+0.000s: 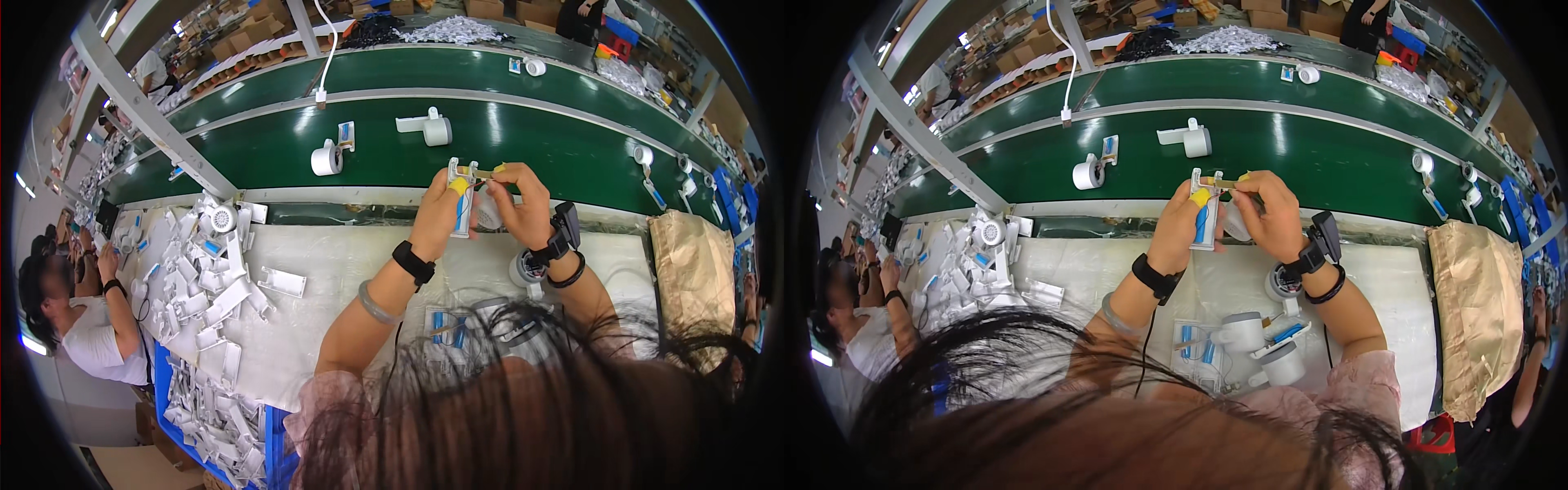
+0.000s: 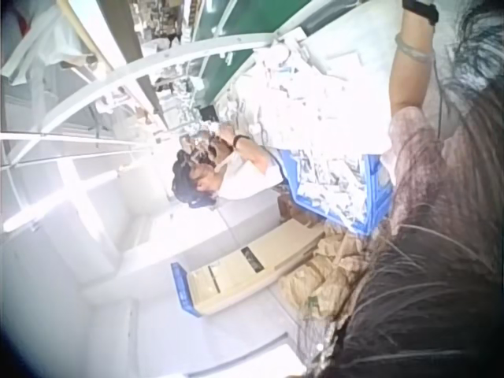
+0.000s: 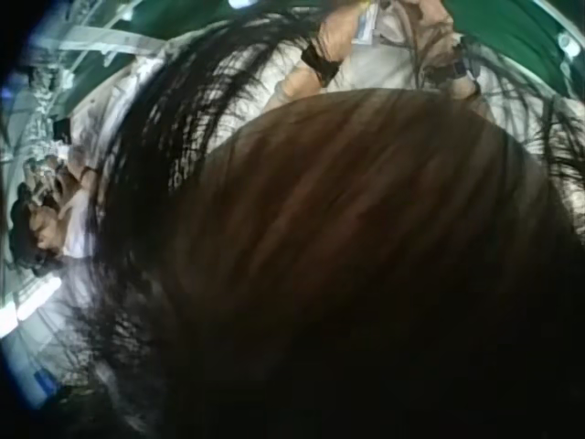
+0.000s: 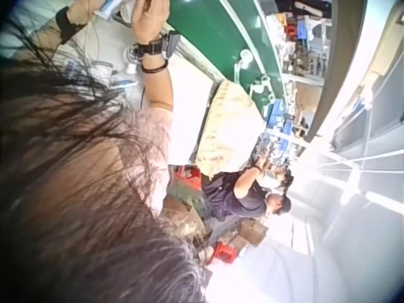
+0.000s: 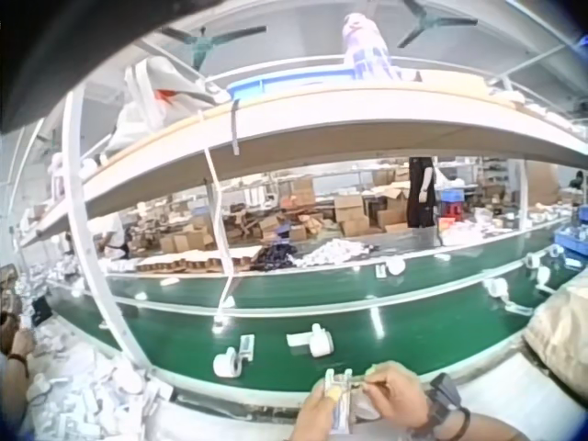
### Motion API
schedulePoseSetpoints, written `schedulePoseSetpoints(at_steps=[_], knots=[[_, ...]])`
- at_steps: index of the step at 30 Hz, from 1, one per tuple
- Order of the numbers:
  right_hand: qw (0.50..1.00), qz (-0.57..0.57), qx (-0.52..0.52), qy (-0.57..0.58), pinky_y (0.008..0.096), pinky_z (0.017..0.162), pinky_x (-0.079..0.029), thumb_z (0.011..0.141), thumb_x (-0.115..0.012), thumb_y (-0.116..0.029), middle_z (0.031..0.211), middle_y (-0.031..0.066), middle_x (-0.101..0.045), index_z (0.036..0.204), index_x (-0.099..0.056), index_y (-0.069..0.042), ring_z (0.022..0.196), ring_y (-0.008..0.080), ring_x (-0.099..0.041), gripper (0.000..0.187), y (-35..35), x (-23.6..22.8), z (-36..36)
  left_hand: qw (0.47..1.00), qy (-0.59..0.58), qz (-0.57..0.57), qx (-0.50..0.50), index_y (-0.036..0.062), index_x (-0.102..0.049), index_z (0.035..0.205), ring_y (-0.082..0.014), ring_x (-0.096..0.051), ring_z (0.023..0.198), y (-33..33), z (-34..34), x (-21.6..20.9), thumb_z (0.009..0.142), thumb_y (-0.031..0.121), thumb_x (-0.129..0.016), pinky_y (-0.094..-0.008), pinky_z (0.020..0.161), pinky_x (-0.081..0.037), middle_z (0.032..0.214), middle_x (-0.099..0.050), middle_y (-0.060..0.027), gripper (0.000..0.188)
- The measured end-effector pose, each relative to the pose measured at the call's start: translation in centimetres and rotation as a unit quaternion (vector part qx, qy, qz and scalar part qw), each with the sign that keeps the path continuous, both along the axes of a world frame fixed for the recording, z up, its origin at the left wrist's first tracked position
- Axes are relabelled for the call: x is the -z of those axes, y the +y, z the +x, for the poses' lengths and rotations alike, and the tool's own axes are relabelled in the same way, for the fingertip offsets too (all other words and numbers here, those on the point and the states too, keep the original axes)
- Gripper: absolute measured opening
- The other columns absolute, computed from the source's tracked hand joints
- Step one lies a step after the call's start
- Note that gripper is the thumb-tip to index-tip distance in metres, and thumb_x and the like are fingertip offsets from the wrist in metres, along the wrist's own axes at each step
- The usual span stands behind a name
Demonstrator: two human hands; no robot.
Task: The worker is assembling small plastic electronic components on a production line, applying stickers and parts.
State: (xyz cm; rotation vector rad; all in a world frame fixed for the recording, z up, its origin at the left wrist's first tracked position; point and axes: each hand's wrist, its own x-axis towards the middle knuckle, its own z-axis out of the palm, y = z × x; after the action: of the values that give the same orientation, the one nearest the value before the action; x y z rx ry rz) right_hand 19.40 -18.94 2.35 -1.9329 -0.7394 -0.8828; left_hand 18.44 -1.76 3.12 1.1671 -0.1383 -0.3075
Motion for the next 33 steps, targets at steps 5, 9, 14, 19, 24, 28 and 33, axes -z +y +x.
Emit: schedulePoseSetpoints(at_steps=[5,9,14,19,24,28,33], knots=[[0.997,-0.014,-0.071,0.007,0.0319,0.073,-0.05,0.079,-0.067,0.006,0.091,0.0131,-0.063,0.095,-0.06,-0.002,0.082,0.0252,-0.063,0.019,-0.2,-0.8,-0.6,0.999,-0.041,-0.004,0.012,0.0065,-0.045,0.118,-0.0113,-0.054,0.057,0.1,0.1,0.2,0.092,0.016,-0.04,-0.0279,0.042,-0.048,0.079,-0.056,-0.0053,0.028],[0.995,-0.065,-0.058,-0.056,0.0339,0.074,-0.05,0.078,-0.068,0.007,0.091,0.0123,-0.065,0.095,-0.061,-0.002,0.084,0.0269,-0.063,0.02,-0.3,-0.7,-0.5,0.993,-0.107,0.036,-0.021,0.0051,-0.045,0.117,-0.0091,-0.051,0.055,0.0,-0.2,0.0,0.088,0.009,-0.041,-0.0255,0.042,-0.045,0.076,-0.054,-0.0042,0.029],[0.996,-0.046,-0.04,-0.067,0.0361,0.072,-0.048,0.076,-0.069,0.003,0.089,0.0116,-0.064,0.092,-0.062,-0.004,0.081,0.0294,-0.061,0.019,0.1,-0.6,-0.4,0.983,-0.166,0.069,-0.028,0.003,-0.046,0.116,-0.0094,-0.051,0.056,-0.1,-0.1,0.9,0.087,0.008,-0.041,-0.0247,0.044,-0.045,0.077,-0.055,-0.0051,0.03],[0.991,-0.08,-0.039,-0.097,0.0341,0.074,-0.049,0.076,-0.068,0.009,0.093,0.0112,-0.063,0.094,-0.062,-0.004,0.086,0.0263,-0.06,0.022,-0.4,-0.6,-0.3,0.97,-0.221,0.088,-0.043,0.0022,-0.047,0.116,-0.0104,-0.052,0.058,-0.2,-0.4,0.6,0.085,0.006,-0.041,-0.0251,0.045,-0.046,0.077,-0.056,-0.006,0.032],[0.994,-0.062,-0.035,-0.085,0.0316,0.073,-0.048,0.076,-0.068,0.008,0.096,0.0118,-0.057,0.094,-0.063,-0.004,0.088,0.0262,-0.058,0.022,-0.5,-0.3,-0.3,0.959,-0.253,0.122,-0.033,0.0029,-0.046,0.117,-0.0083,-0.05,0.064,-0.3,-0.7,0.4,0.085,0.006,-0.037,-0.0225,0.049,-0.047,0.08,-0.053,-0.0034,0.033],[0.995,-0.052,-0.037,-0.08,0.0323,0.074,-0.048,0.076,-0.069,0.008,0.095,0.0116,-0.058,0.093,-0.063,-0.004,0.088,0.0263,-0.058,0.022,-0.4,-0.4,-0.4,0.95,-0.274,0.144,-0.035,0.0023,-0.046,0.118,-0.0086,-0.051,0.065,-0.3,-0.6,0.4,0.084,0.005,-0.036,-0.0229,0.05,-0.047,0.08,-0.053,-0.0041,0.035],[0.994,-0.051,-0.032,-0.086,0.0334,0.074,-0.048,0.075,-0.07,0.007,0.093,0.0115,-0.058,0.092,-0.064,-0.004,0.087,0.0267,-0.057,0.021,-0.4,-0.3,-0.2,0.938,-0.313,0.14,-0.055,0.0004,-0.049,0.117,-0.015,-0.053,0.059,-0.4,-0.6,0.6,0.087,0.007,-0.043,-0.0286,0.054,-0.044,0.085,-0.058,-0.0106,0.031]])
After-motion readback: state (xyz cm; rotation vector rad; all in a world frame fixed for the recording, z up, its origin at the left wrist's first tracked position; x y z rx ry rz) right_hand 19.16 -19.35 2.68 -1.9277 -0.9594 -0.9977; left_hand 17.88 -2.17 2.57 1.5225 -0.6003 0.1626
